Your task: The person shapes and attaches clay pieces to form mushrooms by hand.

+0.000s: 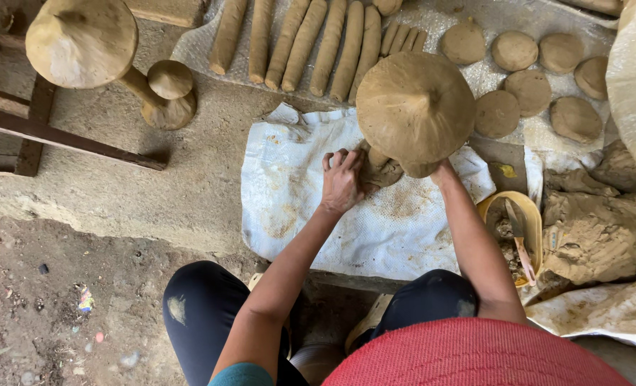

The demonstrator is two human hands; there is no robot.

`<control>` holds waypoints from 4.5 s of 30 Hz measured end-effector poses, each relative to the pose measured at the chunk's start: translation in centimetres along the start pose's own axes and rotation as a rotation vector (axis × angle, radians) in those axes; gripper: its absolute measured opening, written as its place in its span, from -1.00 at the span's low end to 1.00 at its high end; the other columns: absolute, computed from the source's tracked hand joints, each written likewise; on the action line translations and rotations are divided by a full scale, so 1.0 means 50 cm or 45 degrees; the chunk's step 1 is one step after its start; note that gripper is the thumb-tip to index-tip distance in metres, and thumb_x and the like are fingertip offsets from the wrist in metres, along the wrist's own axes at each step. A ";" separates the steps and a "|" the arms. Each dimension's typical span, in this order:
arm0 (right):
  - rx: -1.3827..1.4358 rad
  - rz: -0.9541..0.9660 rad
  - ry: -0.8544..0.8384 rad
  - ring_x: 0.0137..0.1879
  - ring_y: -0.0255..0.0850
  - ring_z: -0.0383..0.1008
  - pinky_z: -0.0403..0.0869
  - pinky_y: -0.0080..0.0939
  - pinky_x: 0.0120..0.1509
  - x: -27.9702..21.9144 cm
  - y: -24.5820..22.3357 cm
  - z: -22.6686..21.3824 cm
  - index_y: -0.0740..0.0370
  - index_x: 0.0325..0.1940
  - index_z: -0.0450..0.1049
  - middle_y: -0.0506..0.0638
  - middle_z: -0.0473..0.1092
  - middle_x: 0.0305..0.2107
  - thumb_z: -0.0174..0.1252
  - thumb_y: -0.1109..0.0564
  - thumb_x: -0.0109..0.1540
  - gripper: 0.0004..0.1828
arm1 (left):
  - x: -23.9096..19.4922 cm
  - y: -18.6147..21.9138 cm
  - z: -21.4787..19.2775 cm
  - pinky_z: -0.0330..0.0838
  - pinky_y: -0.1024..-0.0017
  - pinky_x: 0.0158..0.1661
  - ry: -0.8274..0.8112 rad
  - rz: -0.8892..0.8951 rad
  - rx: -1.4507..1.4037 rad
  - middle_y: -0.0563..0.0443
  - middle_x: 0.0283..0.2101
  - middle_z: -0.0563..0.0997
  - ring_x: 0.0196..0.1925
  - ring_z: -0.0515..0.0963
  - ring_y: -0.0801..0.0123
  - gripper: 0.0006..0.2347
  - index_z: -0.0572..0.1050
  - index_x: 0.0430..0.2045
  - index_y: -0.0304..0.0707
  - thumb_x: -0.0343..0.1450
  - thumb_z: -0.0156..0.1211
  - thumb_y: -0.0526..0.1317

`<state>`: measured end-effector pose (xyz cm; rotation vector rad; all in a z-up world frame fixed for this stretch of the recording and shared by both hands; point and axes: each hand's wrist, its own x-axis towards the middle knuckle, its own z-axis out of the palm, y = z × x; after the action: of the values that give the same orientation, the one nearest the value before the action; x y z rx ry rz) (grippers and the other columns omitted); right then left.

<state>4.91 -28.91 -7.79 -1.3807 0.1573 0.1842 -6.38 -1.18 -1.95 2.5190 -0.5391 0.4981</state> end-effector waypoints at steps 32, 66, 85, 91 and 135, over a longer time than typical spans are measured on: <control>-1.299 0.132 0.079 -0.12 -0.15 0.56 0.58 -0.08 0.12 -0.352 -0.055 -0.028 0.22 0.03 0.60 0.18 0.55 -0.18 0.10 0.16 0.37 -0.78 | -0.071 -0.083 -0.176 0.06 -0.23 0.32 -0.694 -0.013 0.189 -0.14 0.35 0.29 0.35 0.27 -0.04 -0.30 0.14 0.40 -0.14 0.40 0.17 0.16; -1.466 -0.370 1.029 0.36 0.16 0.21 0.30 0.24 0.35 -0.354 0.117 0.240 0.35 0.39 0.12 0.35 0.26 0.18 0.34 -0.37 0.17 0.01 | -0.078 -0.137 -0.261 0.20 -0.11 0.31 -1.000 -0.299 0.020 -0.08 0.31 0.36 0.36 0.36 0.03 -0.34 0.28 0.34 0.02 0.34 0.31 0.12; -1.376 -0.105 1.101 0.35 0.19 0.11 -0.06 0.28 0.54 -0.277 0.040 0.313 0.39 0.40 0.17 0.26 0.23 0.26 0.46 -0.57 -0.17 0.37 | -0.081 -0.111 -0.274 0.19 -0.10 0.32 -1.076 -0.318 0.056 -0.11 0.30 0.36 0.35 0.36 0.02 -0.37 0.28 0.34 0.00 0.36 0.29 0.12; -1.327 -0.041 1.043 0.34 0.17 0.15 -0.03 0.25 0.58 -0.286 0.026 0.310 0.35 0.40 0.18 0.22 0.26 0.26 0.49 -0.51 -0.16 0.33 | -0.083 -0.113 -0.258 0.16 -0.15 0.31 -1.073 -0.311 0.069 -0.14 0.36 0.29 0.37 0.33 -0.02 -0.35 0.26 0.34 0.00 0.35 0.30 0.11; -1.418 -0.048 1.003 0.36 0.28 0.18 0.07 0.64 0.32 -0.277 0.004 0.244 0.25 0.12 0.47 0.24 0.45 0.06 0.53 -0.49 -0.19 0.05 | -0.091 -0.101 -0.219 0.22 -0.17 0.29 -1.138 -0.280 0.068 -0.11 0.23 0.41 0.33 0.39 0.03 -0.46 0.34 0.22 -0.05 0.37 0.30 0.07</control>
<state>-8.60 -17.40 -2.74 -2.5115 0.7648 -0.3869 -10.55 10.05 2.78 2.7111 -0.5348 -0.7455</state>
